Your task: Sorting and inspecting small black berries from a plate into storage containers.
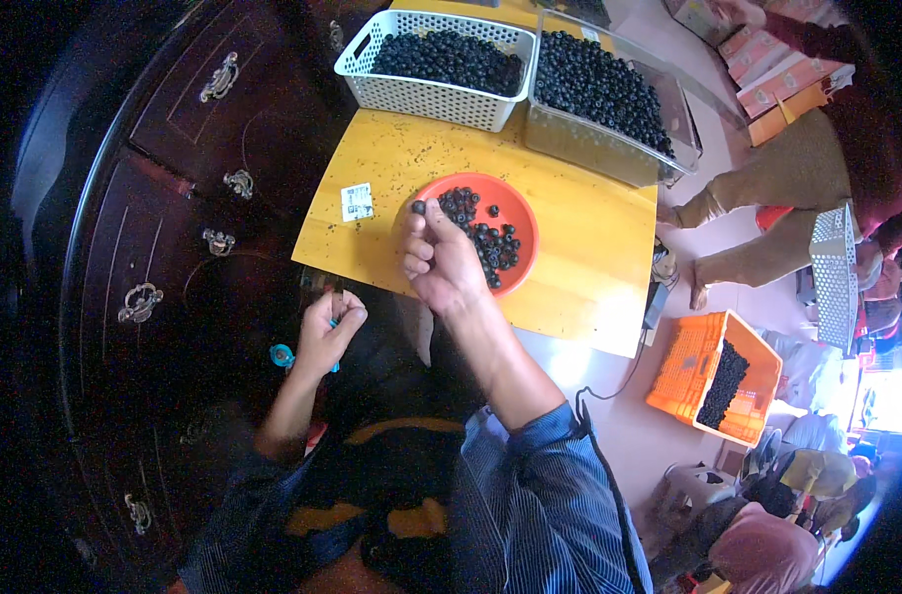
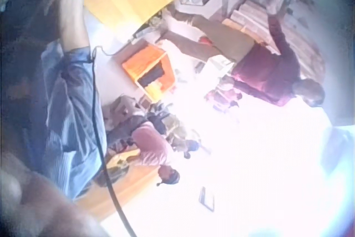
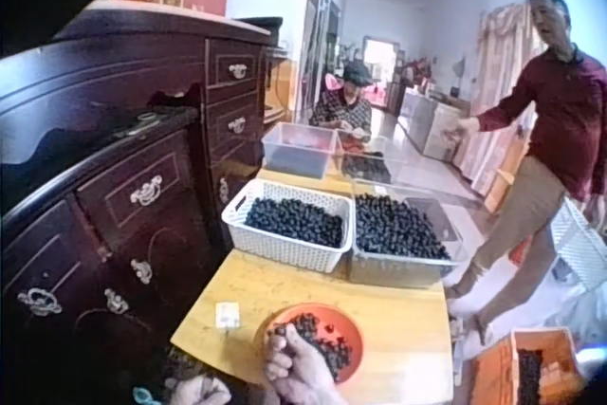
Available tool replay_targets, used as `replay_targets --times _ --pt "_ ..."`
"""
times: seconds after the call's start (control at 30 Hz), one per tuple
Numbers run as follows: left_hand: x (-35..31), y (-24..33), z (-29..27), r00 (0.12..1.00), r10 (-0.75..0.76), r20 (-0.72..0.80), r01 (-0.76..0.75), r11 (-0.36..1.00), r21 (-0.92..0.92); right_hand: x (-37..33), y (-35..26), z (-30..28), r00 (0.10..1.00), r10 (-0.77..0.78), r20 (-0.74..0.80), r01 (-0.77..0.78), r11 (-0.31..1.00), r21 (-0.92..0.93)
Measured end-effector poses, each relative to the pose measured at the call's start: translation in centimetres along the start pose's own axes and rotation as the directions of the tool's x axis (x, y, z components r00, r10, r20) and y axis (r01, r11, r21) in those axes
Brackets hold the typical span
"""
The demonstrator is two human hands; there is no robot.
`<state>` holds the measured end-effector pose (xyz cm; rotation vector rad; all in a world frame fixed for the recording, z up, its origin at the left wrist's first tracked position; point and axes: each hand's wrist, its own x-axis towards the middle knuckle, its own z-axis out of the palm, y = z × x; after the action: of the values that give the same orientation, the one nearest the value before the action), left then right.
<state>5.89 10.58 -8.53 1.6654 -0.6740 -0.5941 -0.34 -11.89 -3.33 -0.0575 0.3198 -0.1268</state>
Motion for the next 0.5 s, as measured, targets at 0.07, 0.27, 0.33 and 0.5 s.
replay_targets --times 0.07,0.27,0.33,0.5 --pt "0.1 -1.0 0.0 1.000 0.005 -0.011 -0.006 1.000 -0.031 0.8 -0.7 0.3 0.999 -0.054 -0.004 0.053 0.998 -0.045" --pt "-0.2 -1.5 -0.2 1.000 -0.018 -0.011 0.017 0.998 -0.061 4.4 -4.2 1.9 0.995 -0.089 0.054 0.091 0.995 -0.038" --pt "-0.4 -1.7 -0.6 1.000 -0.008 -0.009 0.008 0.999 -0.038 6.2 -5.6 2.9 0.994 -0.089 0.066 0.090 0.996 -0.009" --pt "-0.7 -1.3 -1.0 0.998 -0.055 -0.008 0.055 0.998 -0.029 12.7 -11.3 6.1 0.980 -0.196 -0.022 0.195 0.979 -0.054"
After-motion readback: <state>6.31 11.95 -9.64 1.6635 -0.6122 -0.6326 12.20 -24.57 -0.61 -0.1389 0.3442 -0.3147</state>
